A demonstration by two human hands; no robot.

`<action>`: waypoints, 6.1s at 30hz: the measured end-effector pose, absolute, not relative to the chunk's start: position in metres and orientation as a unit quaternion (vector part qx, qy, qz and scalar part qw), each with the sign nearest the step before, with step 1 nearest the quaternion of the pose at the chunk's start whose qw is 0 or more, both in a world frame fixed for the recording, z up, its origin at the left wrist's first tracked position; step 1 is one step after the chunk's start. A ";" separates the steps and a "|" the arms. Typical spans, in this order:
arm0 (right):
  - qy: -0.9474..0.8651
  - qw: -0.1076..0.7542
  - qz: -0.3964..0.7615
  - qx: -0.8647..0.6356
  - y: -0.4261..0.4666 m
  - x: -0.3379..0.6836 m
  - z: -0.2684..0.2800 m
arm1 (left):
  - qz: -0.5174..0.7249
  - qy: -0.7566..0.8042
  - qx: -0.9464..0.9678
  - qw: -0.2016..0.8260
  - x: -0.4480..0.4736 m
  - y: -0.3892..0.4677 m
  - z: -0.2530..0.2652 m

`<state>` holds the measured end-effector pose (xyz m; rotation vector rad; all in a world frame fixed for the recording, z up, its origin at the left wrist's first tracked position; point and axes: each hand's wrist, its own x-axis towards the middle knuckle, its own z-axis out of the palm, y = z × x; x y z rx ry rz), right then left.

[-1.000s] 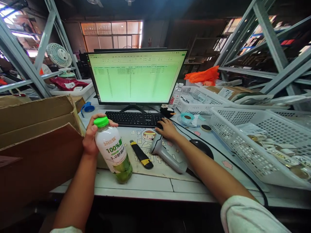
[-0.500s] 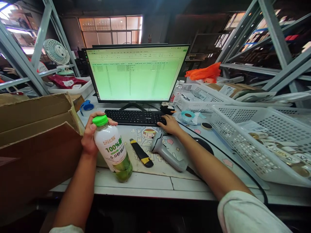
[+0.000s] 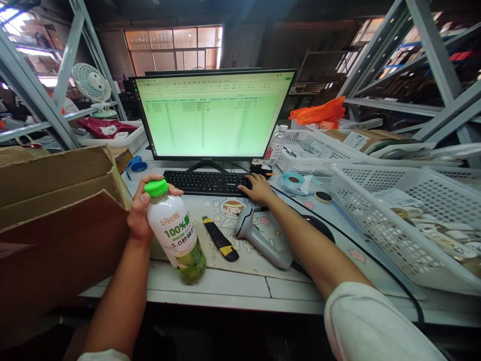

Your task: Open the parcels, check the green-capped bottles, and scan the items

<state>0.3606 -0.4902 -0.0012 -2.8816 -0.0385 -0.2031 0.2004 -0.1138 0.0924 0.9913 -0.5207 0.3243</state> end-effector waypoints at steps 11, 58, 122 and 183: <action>-0.011 0.115 -0.074 -0.991 -0.497 0.353 -0.002 | 0.154 -0.264 0.462 0.833 0.202 -0.113 0.092; -0.035 0.156 -0.121 -0.980 -0.499 0.345 -0.015 | 0.130 -0.279 0.450 0.838 0.199 -0.112 0.091; 0.022 0.054 -0.267 -0.962 -0.622 0.159 -0.048 | 0.125 -0.267 0.434 0.852 0.201 -0.108 0.087; -0.050 0.133 -0.122 -0.982 -0.496 0.341 -0.006 | 0.153 -0.242 0.463 0.839 0.200 -0.113 0.090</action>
